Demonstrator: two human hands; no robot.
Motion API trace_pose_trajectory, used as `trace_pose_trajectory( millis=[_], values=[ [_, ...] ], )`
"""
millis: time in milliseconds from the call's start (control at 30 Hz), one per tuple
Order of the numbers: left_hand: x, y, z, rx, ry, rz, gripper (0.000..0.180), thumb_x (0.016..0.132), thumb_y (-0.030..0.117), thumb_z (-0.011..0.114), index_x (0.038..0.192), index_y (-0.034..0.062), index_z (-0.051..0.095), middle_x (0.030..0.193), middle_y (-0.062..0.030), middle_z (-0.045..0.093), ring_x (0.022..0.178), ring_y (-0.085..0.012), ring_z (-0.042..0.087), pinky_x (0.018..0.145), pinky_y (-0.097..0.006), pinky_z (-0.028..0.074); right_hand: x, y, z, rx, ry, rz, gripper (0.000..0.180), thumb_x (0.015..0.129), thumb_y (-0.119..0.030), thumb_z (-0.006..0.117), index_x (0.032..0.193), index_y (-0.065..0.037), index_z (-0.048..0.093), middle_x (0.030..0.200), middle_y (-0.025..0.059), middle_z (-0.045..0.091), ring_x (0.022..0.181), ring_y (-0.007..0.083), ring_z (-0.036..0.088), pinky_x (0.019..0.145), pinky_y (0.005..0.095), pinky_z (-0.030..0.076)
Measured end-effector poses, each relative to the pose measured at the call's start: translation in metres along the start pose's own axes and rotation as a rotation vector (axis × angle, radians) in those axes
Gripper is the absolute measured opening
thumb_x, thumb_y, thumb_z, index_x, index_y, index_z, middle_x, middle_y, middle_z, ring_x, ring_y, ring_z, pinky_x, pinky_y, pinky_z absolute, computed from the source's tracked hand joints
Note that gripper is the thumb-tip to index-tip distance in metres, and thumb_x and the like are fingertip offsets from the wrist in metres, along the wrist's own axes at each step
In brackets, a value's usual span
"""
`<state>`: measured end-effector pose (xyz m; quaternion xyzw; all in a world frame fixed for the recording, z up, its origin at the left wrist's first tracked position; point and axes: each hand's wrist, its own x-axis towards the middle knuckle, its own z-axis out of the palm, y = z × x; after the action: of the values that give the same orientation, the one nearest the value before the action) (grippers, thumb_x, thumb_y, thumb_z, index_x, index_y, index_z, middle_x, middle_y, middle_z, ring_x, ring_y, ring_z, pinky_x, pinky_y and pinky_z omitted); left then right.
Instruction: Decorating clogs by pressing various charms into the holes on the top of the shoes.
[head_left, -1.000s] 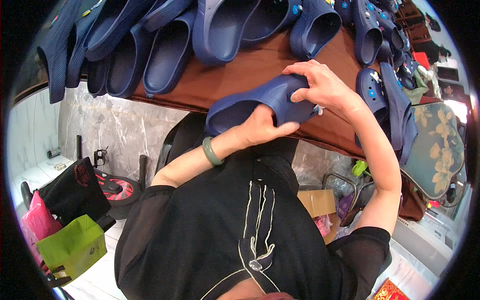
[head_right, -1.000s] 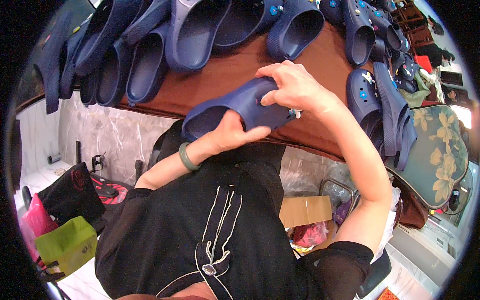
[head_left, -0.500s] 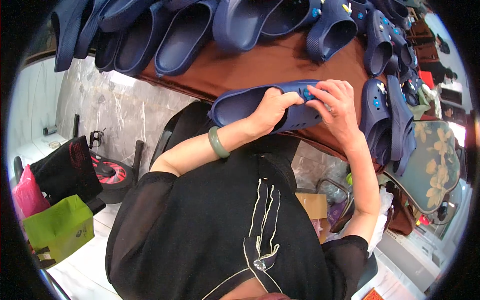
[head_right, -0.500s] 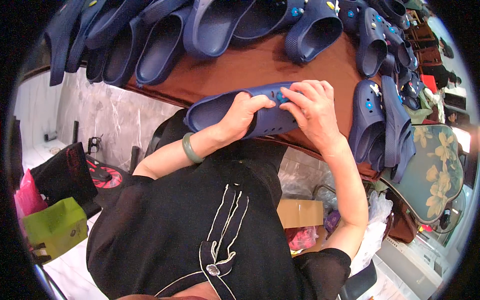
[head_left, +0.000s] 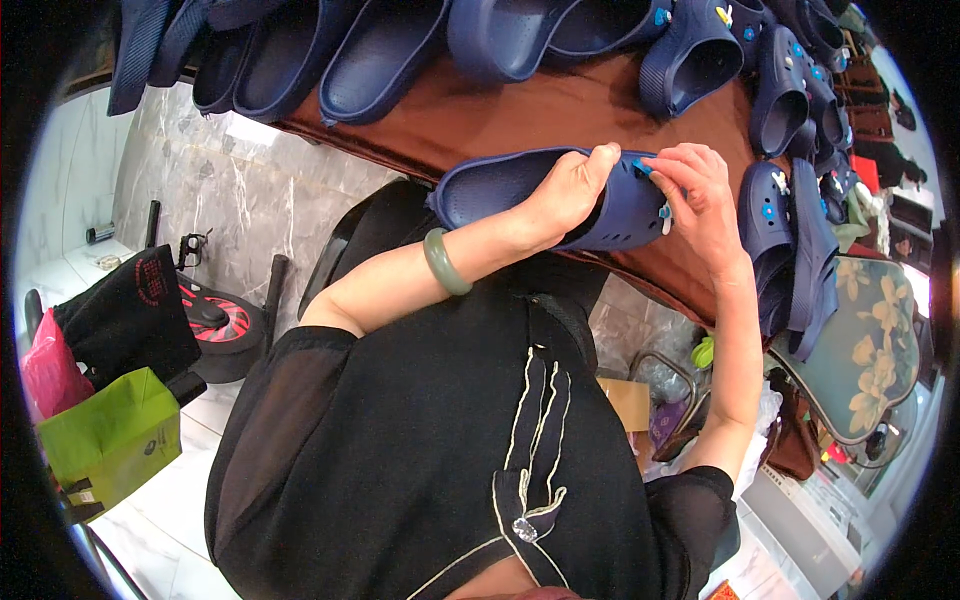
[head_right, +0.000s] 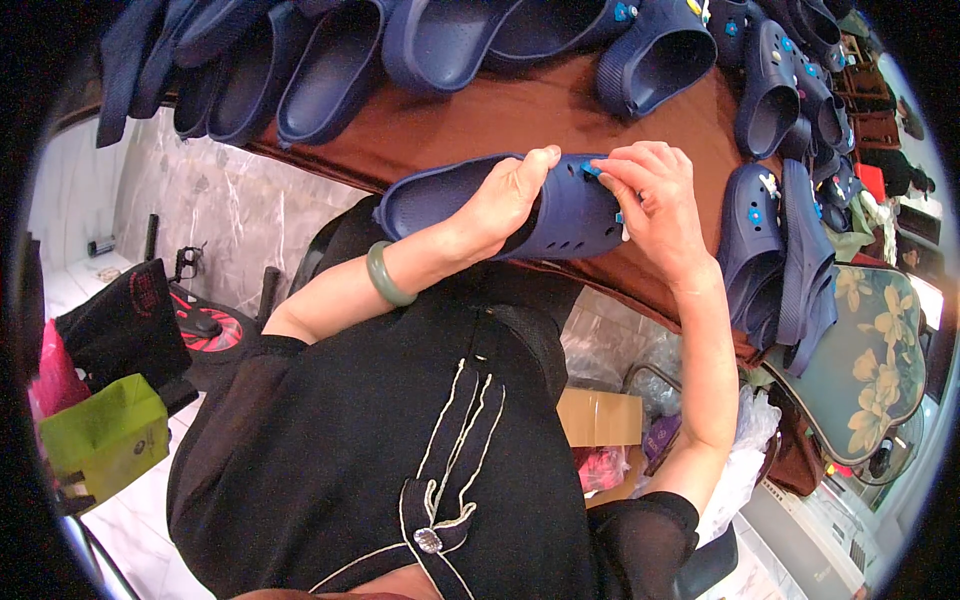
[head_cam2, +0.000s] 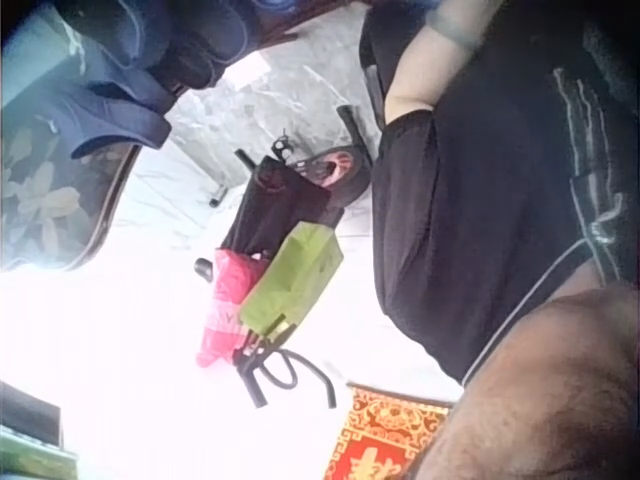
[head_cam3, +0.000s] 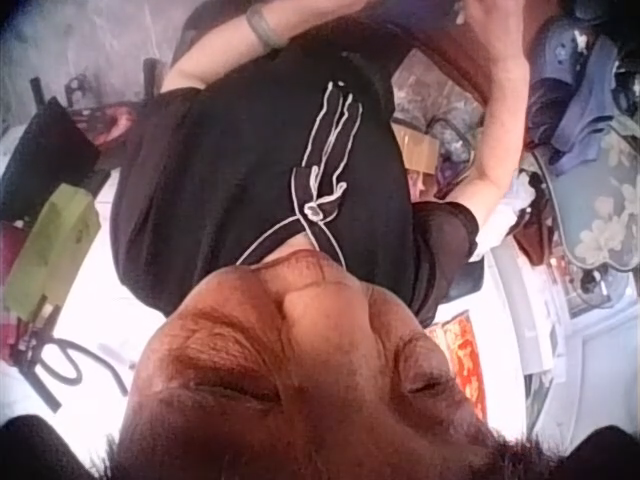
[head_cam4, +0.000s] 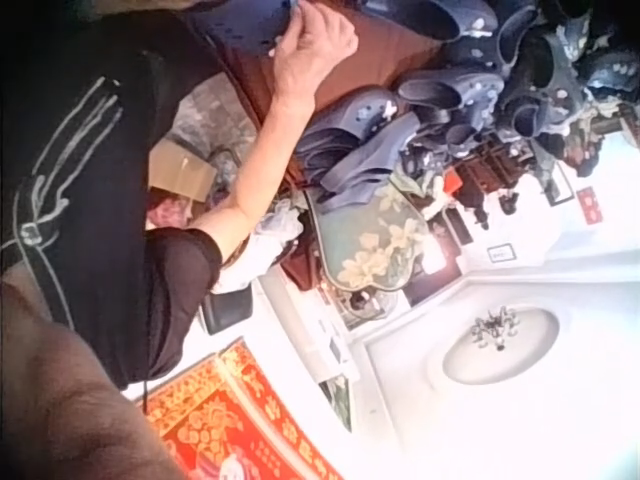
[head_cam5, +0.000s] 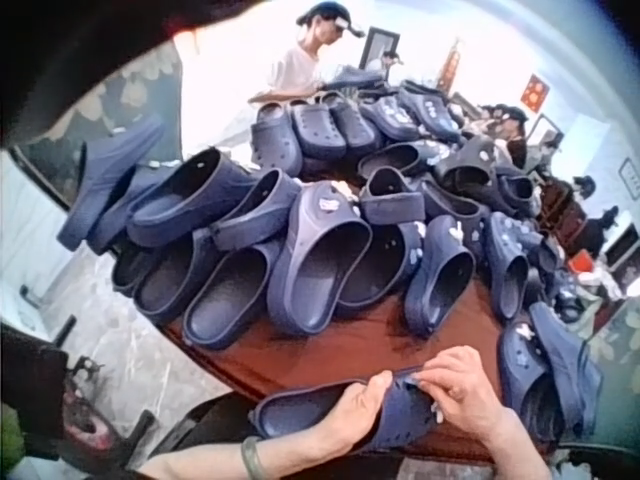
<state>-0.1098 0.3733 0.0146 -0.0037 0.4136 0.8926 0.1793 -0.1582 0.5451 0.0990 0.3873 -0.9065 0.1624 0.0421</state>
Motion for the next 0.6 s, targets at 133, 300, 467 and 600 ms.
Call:
trace_pose_trajectory(
  millis=[133, 300, 467, 600],
  values=[
    [0.000, -0.006, 0.000, 0.025, 0.051, 0.021, 0.056, 0.101, 0.042, 0.035, 0.069, 0.0030, 0.060, 0.066, 0.0022, 0.055, 0.064, -0.0059, 0.049, 0.059, -0.027, 0.043, 0.000, -0.009, -0.005, -0.151, -0.042, -0.142, 0.019, 0.076, -0.009, 0.067, 0.095, -0.008, 0.068, 0.094, 0.0048, 0.063, 0.096, 0.0229, 0.056, 0.092, 0.0409, 0.037],
    [-0.003, -0.009, -0.002, 0.130, 0.106, 0.076, 0.058, 0.100, 0.040, 0.035, 0.065, -0.0004, 0.057, 0.061, 0.0005, 0.053, 0.063, -0.0082, 0.049, 0.058, -0.029, 0.042, -0.006, -0.031, -0.009, -0.235, -0.162, -0.177, 0.031, 0.075, -0.009, 0.065, 0.104, -0.001, 0.063, 0.103, 0.0085, 0.058, 0.104, 0.0262, 0.052, 0.097, 0.0452, 0.034],
    [-0.001, -0.004, -0.003, 0.420, 0.105, 0.037, 0.053, 0.098, 0.037, 0.040, 0.070, -0.0048, 0.055, 0.061, -0.0018, 0.052, 0.061, -0.0109, 0.049, 0.059, -0.031, 0.043, -0.017, -0.032, 0.003, -0.260, -0.146, -0.071, 0.038, 0.078, -0.011, 0.063, 0.113, 0.002, 0.057, 0.110, 0.0126, 0.054, 0.108, 0.0295, 0.049, 0.099, 0.0479, 0.031],
    [-0.002, 0.003, -0.001, 0.388, 0.100, 0.079, 0.047, 0.097, 0.032, 0.043, 0.072, -0.0041, 0.058, 0.065, -0.0015, 0.055, 0.063, -0.0107, 0.051, 0.059, -0.031, 0.043, -0.017, -0.034, 0.014, -0.248, -0.069, -0.013, 0.036, 0.081, -0.011, 0.061, 0.115, 0.001, 0.057, 0.109, 0.0111, 0.055, 0.108, 0.0267, 0.051, 0.100, 0.0492, 0.029]
  ],
)
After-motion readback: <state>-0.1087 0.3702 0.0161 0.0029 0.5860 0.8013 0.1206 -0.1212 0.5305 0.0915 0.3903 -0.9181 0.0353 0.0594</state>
